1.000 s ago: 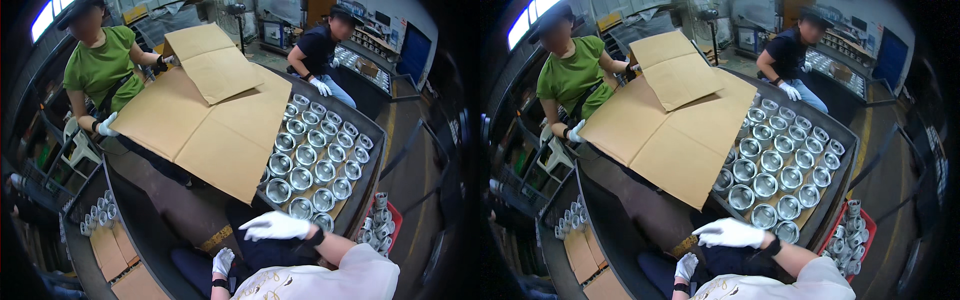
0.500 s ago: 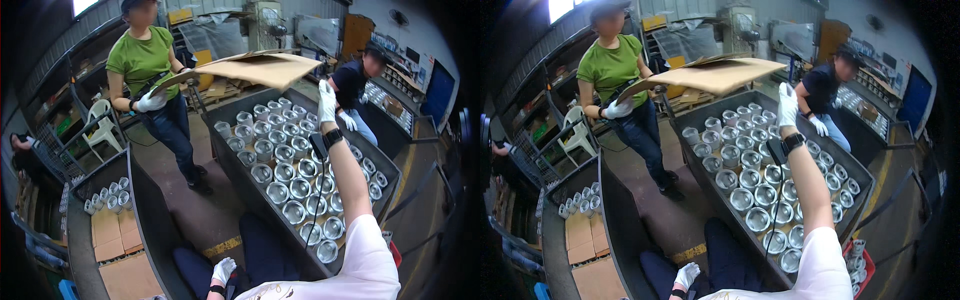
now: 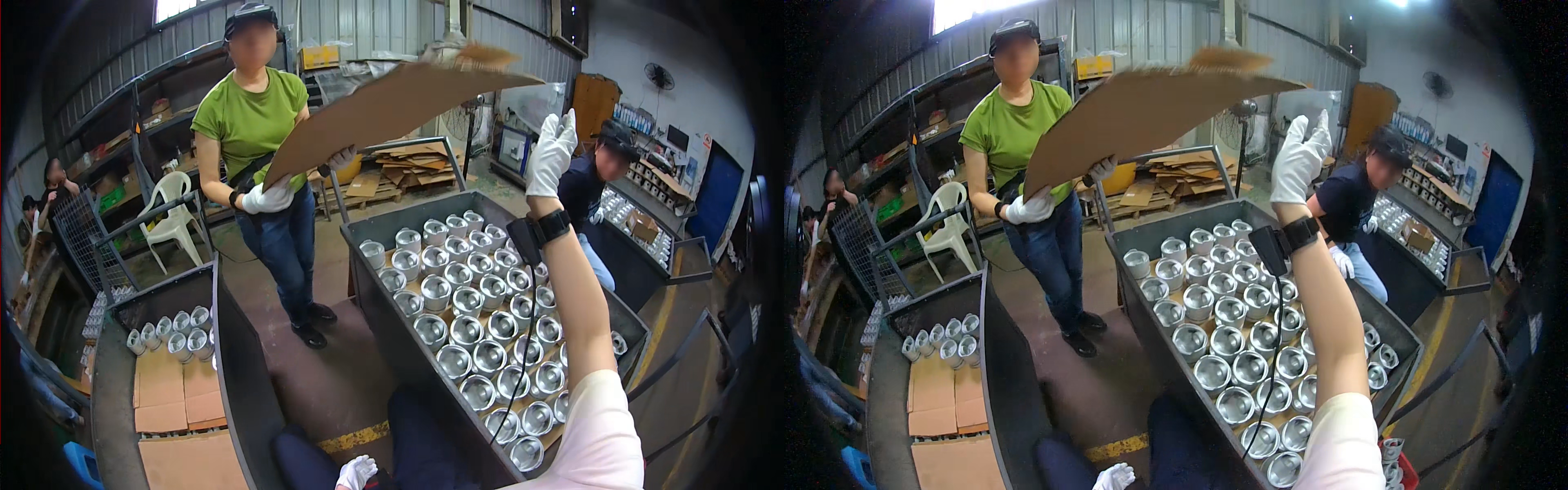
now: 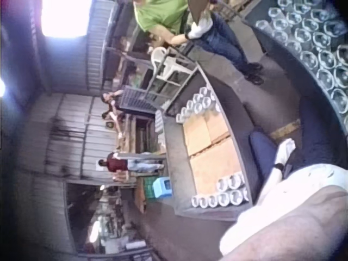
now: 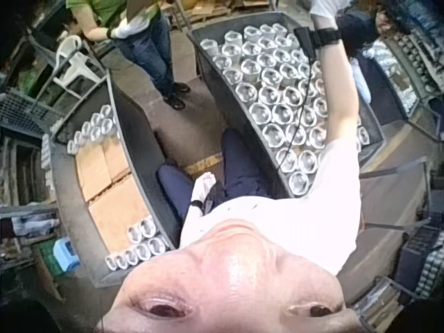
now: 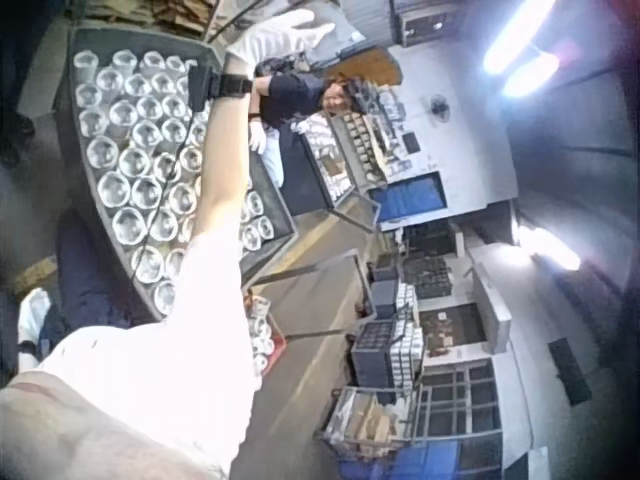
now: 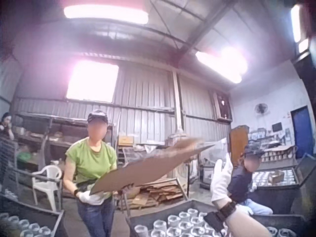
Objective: Inspecting metal pistons and arranging them into trays/boxes on a factory floor.
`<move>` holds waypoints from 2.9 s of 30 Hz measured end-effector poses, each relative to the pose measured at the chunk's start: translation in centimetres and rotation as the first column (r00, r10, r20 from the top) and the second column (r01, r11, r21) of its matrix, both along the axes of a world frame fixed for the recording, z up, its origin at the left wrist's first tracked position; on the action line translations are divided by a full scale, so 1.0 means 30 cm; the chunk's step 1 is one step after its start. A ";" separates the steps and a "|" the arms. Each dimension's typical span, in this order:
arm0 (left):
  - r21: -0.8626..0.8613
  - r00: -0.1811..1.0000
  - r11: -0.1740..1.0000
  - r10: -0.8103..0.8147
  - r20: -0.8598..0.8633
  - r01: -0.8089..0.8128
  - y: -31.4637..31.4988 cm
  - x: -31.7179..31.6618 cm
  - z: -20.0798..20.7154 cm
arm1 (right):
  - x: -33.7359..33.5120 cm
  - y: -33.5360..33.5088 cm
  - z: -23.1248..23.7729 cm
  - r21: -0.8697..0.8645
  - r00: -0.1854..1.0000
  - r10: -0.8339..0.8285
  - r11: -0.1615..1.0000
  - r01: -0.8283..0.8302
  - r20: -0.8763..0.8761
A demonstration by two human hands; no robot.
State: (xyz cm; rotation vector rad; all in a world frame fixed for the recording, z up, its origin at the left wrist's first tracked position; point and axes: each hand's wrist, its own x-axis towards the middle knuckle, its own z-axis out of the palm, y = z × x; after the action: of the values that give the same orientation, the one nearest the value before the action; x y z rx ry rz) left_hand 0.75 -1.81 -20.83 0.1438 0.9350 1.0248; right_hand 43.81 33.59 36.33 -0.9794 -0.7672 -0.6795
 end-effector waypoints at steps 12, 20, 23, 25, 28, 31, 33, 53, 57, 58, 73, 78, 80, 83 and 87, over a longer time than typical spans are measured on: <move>-0.062 0.989 0.997 -0.045 0.140 0.054 0.020 0.008 0.043 | -0.102 -0.193 0.308 -0.508 0.354 0.799 0.071 -0.859 -0.486; -0.170 0.990 0.985 -0.017 0.137 0.040 0.067 -0.005 -0.090 | -0.512 -0.347 -0.124 -0.715 0.529 0.506 -0.618 -0.328 -0.681; -0.140 0.999 0.990 -0.022 0.048 0.029 0.031 -0.027 -0.093 | -0.586 -0.430 -0.286 -0.594 0.365 0.563 -0.299 -0.747 -0.742; -0.122 1.000 0.992 -0.027 0.014 0.029 0.013 -0.042 -0.084 | -0.555 -0.460 -0.270 -0.536 0.316 0.572 -0.268 -0.801 -0.757; -0.115 0.999 0.992 -0.039 0.035 0.043 0.024 -0.026 -0.033 | -0.405 -0.509 -0.290 -0.550 0.411 0.559 -0.098 -0.830 -0.720; -0.134 0.996 0.989 -0.054 0.069 0.063 0.039 -0.035 -0.062 | -0.317 -0.635 -0.291 -0.418 0.317 0.693 0.025 -0.908 -0.648; -0.191 0.997 0.981 -0.033 0.070 0.046 0.045 -0.036 -0.066 | -0.280 -0.779 -0.237 -0.324 0.355 0.667 0.176 -0.930 -0.655; -0.213 0.987 0.964 -0.160 0.012 0.159 0.044 -0.035 -0.029 | 0.014 -1.369 -1.303 -0.080 0.222 0.118 0.694 -0.716 -0.968; -0.180 0.993 0.977 -0.115 0.003 0.114 0.032 -0.047 -0.015 | 0.107 -1.332 -1.462 0.049 -0.010 0.069 0.597 -0.801 -0.998; -0.154 0.995 0.983 -0.100 0.014 0.101 0.019 -0.049 -0.012 | 0.101 -1.322 -1.459 0.049 -0.013 0.065 0.588 -0.808 -0.998; -0.169 0.991 0.976 -0.132 0.035 0.136 0.031 -0.038 0.005 | 0.171 -1.237 -1.607 -0.164 0.196 -0.021 0.641 -0.750 -0.980; -0.217 0.996 0.974 -0.078 -0.033 0.069 0.018 -0.042 0.019 | 0.036 -1.210 -1.301 -0.643 0.477 -0.432 0.547 -0.535 -0.765; -0.215 0.996 0.973 -0.089 -0.025 0.081 0.025 -0.037 0.018 | 0.063 -1.207 -1.325 -0.928 0.726 -0.611 0.358 -0.101 -0.314; -0.215 0.994 0.971 -0.104 0.014 0.105 0.031 -0.040 0.018 | -0.008 -1.130 -1.223 -0.876 0.851 -0.352 0.426 -0.226 -0.390; -0.236 0.996 0.968 -0.093 -0.009 0.088 0.032 -0.040 0.021 | -0.153 -0.933 -1.113 -0.858 0.877 0.115 0.185 -0.479 -0.466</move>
State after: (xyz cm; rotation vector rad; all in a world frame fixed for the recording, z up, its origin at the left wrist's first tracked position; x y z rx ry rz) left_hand -0.45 -0.84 -20.19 -0.0015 1.0517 0.8230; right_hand 39.22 5.61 2.93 -1.9550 -1.0813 0.4910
